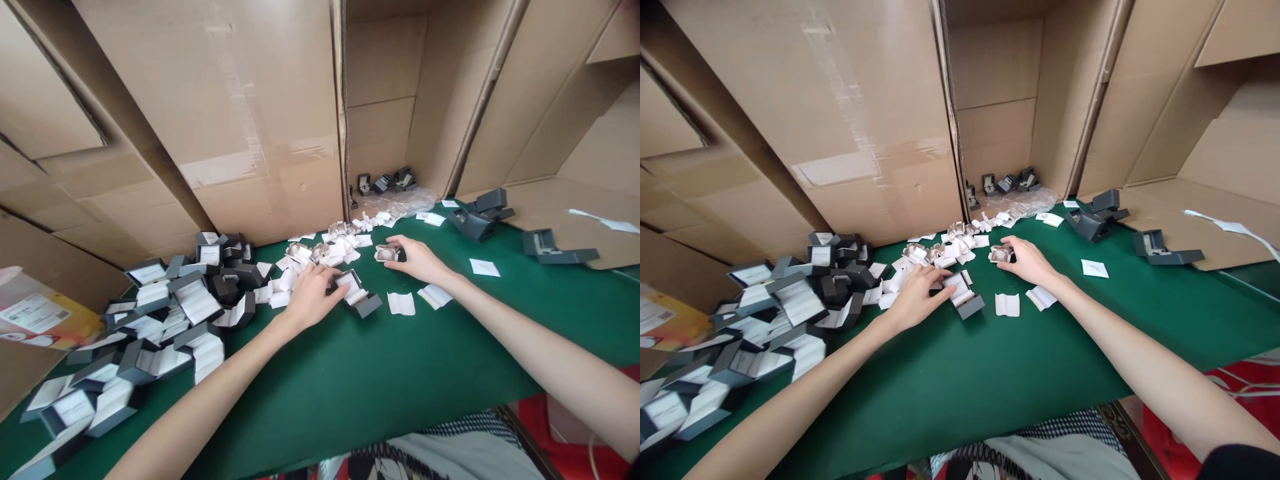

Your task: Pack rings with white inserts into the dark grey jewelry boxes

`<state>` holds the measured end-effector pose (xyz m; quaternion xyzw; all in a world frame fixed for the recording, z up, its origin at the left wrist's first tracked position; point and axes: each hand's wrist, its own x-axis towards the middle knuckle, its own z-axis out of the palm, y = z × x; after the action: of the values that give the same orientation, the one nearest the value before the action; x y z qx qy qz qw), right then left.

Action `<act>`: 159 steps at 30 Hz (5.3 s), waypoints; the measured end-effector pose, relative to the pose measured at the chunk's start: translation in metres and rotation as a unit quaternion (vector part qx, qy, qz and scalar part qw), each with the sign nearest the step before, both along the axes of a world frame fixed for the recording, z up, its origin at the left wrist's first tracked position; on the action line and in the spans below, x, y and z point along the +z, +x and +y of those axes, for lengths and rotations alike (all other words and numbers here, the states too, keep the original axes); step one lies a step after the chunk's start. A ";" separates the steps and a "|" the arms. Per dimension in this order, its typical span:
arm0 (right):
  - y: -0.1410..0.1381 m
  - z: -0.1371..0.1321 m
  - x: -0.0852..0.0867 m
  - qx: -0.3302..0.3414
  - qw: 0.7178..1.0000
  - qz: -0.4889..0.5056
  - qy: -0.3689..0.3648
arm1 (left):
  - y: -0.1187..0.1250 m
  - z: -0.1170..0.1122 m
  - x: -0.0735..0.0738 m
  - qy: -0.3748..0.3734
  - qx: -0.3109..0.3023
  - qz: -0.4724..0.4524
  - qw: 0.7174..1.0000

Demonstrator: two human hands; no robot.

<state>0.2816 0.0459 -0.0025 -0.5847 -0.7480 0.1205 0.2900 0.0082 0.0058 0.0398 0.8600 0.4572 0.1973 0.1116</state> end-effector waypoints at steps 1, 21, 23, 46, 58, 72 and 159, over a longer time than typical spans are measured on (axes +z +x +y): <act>-0.001 -0.001 0.001 0.010 1.000 0.005 0.006 | 0.000 -0.001 -0.001 -0.015 -0.008 -0.007 1.000; -0.042 -0.041 0.033 0.166 0.958 0.182 0.144 | 0.007 -0.011 0.006 0.033 -0.088 -0.235 0.967; -0.048 -0.049 0.040 0.182 0.952 0.173 0.172 | 0.006 -0.008 0.006 0.019 -0.081 -0.243 0.966; -0.073 -0.062 0.036 0.183 0.914 0.354 0.071 | 0.017 -0.013 0.008 -0.210 -0.038 -0.481 0.850; -0.072 -0.056 0.036 0.124 0.893 0.432 0.021 | 0.019 -0.015 0.009 -0.211 -0.067 -0.481 0.848; -0.074 -0.065 0.039 0.156 0.944 0.277 0.087 | 0.017 -0.019 0.005 -0.103 -0.089 -0.460 0.878; -0.030 -0.056 0.068 0.321 0.932 -0.027 0.163 | 0.009 0.012 -0.032 -0.124 -0.066 -0.237 0.961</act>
<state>0.2516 -0.0106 0.0653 -0.2608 -0.9129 0.0676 0.3068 0.0174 0.0175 0.0077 0.7964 0.3809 0.3288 0.3356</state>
